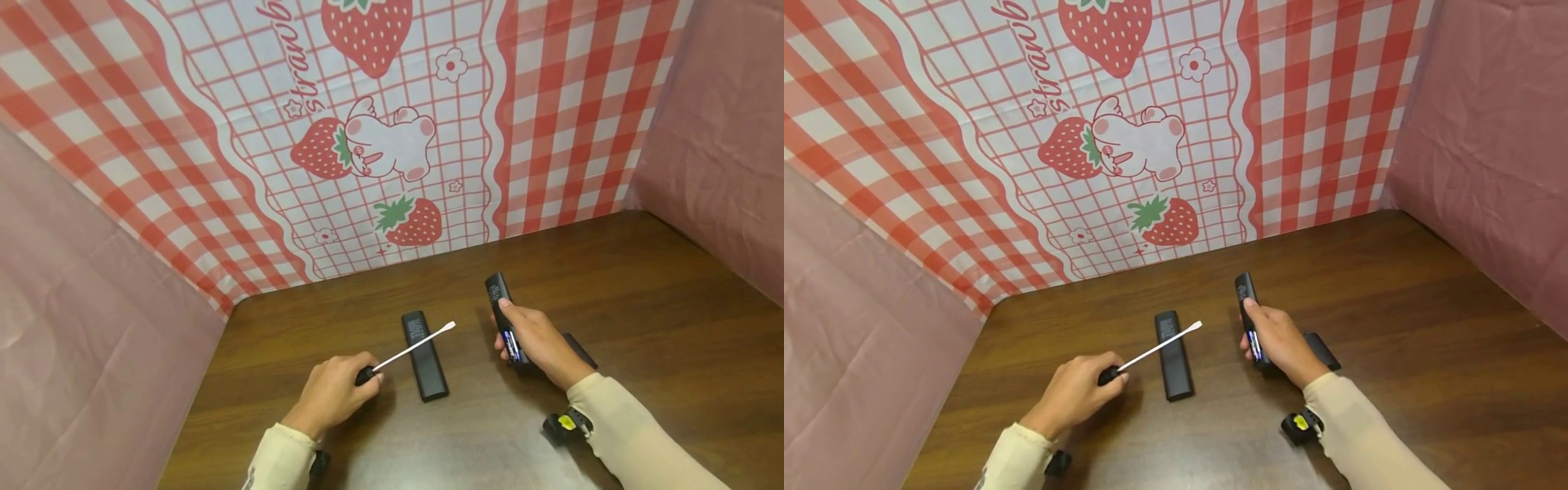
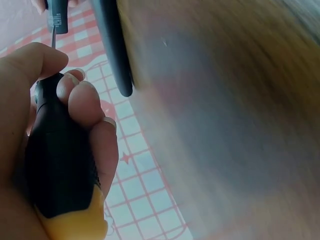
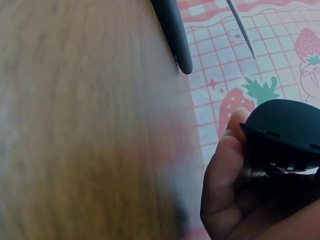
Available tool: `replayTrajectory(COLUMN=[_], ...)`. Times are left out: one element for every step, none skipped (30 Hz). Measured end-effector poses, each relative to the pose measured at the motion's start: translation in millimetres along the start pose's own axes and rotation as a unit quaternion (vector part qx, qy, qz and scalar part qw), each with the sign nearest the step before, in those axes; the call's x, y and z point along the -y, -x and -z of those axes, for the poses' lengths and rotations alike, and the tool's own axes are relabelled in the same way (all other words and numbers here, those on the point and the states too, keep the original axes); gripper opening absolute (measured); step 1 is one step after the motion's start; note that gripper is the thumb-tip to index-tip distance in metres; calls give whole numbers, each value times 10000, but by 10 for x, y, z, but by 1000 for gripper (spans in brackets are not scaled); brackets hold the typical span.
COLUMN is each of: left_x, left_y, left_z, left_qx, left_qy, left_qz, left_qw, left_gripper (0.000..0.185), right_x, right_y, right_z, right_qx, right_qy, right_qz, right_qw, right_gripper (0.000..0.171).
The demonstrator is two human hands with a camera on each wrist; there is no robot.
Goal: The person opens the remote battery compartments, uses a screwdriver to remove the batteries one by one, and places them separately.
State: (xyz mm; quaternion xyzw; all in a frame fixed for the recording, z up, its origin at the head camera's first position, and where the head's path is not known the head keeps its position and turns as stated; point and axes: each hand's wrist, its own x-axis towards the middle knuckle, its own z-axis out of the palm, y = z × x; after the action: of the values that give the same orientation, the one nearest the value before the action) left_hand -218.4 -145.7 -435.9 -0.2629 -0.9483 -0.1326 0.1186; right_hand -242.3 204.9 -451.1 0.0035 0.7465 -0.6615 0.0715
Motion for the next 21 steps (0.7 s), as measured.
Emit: replayTrajectory(left_x=[-13, -25, -36, -47, -57, -66, -73, -80, -87, -96, -106, -117, -129, -144, -160, -176, -193, -210, -228, -248, -266], left_y=[-8, -17, -24, -31, -38, -43, -48, -53, -58, -63, -68, -73, -78, -82, -86, -91, -96, -100, -103, -107, -112], left_z=[-7, -15, -21, -27, -32, -36, -39, -41, -41, -39, -37, -33, -31, -27, -22, -21, -21, -20, -20, -18, -16], left_qx=[1, 4, 9, 19, 29, 44, 65, 90, 124, 164, 207, 247, 289, 333, 372, 405, 450, 514, 588, 656, 722], left_qy=[20, 32, 42, 55, 72, 78, 88, 87, 96, 111, 129, 142, 164, 191, 245, 287, 362, 478, 610, 755, 892], left_qz=[-9, -17, -18, -11, 4, 33, 71, 110, 146, 173, 189, 193, 188, 173, 151, 140, 147, 175, 214, 255, 304], left_qw=[10000, 10000, 10000, 10000, 10000, 10000, 9999, 9999, 9998, 9997, 9995, 9994, 9993, 9991, 9989, 9987, 9982, 9974, 9962, 9947, 9929], left_gripper=[8, 8, 8, 7, 7, 7, 6, 6, 6, 5, 5, 5, 5, 5, 4, 4, 4, 4, 4, 5, 5], right_x=[0, 0, 1, -1, -1, -3, -5, -6, -8, -10, -10, -11, -10, -10, -10, -9, -10, -10, -10, -10, -11], right_y=[0, 0, 0, -1, -1, -2, -3, -4, -6, -7, -8, -10, -11, -12, -13, -14, -15, -15, -16, -16, -16], right_z=[0, -1, -2, -3, -4, -4, -6, -6, -7, -8, -9, -9, -9, -10, -9, -8, -6, -4, -3, -1, 1], right_qx=[-4, -3, -3, 0, 2, 6, 8, 7, 2, 5, 7, 8, 9, 7, 8, 7, 3, -3, -5, -6, -3], right_qy=[-19, -38, -52, -69, -72, -73, -67, -56, -46, -36, -22, -7, 1, 6, 17, 27, 35, 40, 43, 45, 46], right_qz=[-16, -30, -39, -41, -42, -44, -38, -27, -21, -19, -20, -20, -22, -23, -26, -24, -21, -21, -25, -26, -23], right_qw=[10000, 10000, 10000, 10000, 10000, 10000, 10000, 10000, 10000, 10000, 10000, 10000, 10000, 10000, 10000, 10000, 10000, 10000, 10000, 10000, 10000], right_gripper=[72, 71, 71, 71, 71, 71, 71, 71, 71, 71, 71, 71, 71, 72, 72, 72, 72, 72, 72, 72, 72])
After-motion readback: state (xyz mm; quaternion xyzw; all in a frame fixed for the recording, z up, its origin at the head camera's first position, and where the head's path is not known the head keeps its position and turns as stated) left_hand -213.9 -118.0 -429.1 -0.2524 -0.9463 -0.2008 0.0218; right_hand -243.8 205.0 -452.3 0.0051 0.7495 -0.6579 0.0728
